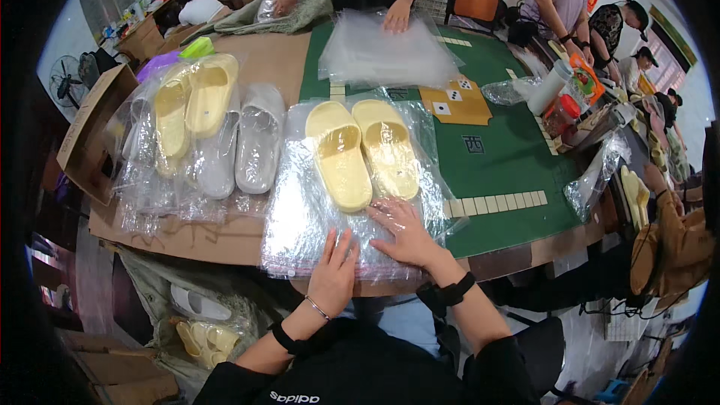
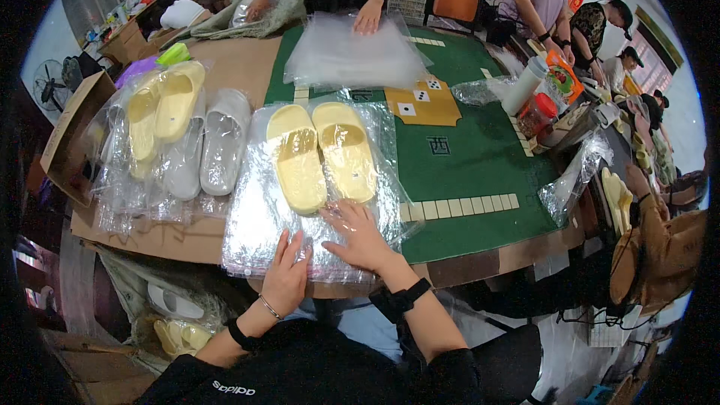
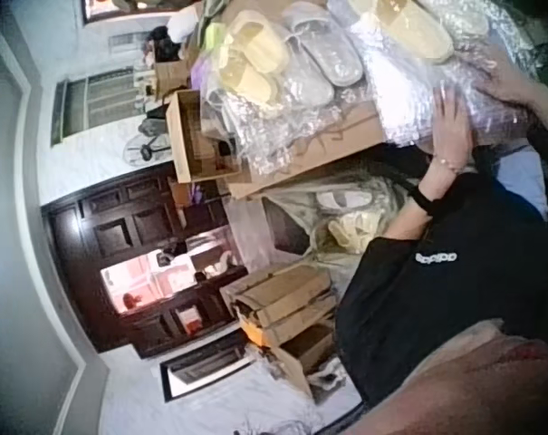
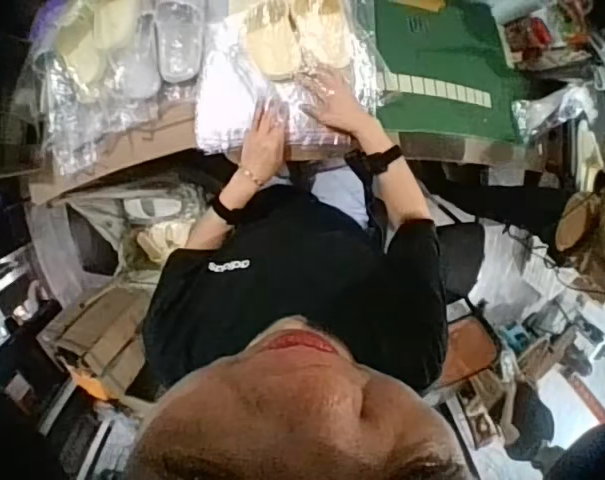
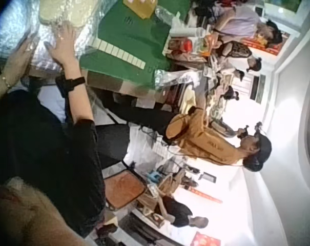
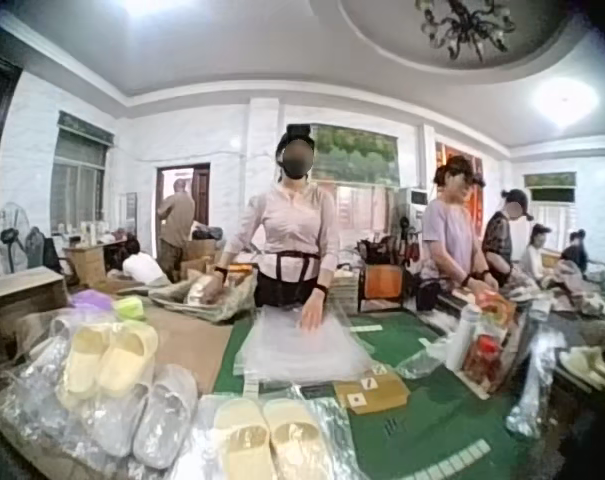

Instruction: Packaging several pairs of slippers into plastic bags with bubble wrap.

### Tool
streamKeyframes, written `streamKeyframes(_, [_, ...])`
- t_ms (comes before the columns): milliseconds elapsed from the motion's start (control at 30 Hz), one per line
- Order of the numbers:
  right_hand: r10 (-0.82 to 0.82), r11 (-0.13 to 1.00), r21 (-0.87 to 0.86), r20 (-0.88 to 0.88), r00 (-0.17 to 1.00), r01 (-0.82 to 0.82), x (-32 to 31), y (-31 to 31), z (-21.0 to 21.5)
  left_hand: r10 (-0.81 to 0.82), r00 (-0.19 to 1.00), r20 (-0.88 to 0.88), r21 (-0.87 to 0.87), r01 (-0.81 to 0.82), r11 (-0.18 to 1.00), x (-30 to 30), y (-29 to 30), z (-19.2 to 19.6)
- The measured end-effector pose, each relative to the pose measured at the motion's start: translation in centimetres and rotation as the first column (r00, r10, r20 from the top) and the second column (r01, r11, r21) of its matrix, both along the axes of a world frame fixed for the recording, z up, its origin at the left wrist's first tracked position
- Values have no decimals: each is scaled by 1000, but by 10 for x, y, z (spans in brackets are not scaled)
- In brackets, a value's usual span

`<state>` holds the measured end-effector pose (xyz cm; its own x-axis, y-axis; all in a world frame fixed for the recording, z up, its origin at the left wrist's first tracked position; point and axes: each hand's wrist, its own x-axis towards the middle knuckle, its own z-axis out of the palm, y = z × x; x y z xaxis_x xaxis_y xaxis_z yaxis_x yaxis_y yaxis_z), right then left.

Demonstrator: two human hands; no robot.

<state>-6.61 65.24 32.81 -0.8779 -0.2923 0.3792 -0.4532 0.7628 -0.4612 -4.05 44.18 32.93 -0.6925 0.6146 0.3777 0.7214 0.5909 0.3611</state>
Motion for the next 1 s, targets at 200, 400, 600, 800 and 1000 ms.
streamKeyframes(200, [-13,964,-266,-16,1000,9,-2,12,-13,31,996,86,170,-45,984,2,-7,1])
streamKeyframes(400, [-420,881,-209,71,905,425,-5,12,-23,-105,788,607,715,-484,504,-12,-11,13])
streamKeyframes(600, [-304,938,-222,-161,939,266,-5,10,-27,-465,254,848,453,-803,388,-58,-24,28])
streamKeyframes(800, [-336,926,-211,-87,938,312,-2,8,-20,-522,-11,853,363,-706,608,-97,-7,39])
streamKeyframes(1000, [-332,913,-282,-91,939,296,2,7,-13,-366,39,930,300,-655,693,-121,6,12])
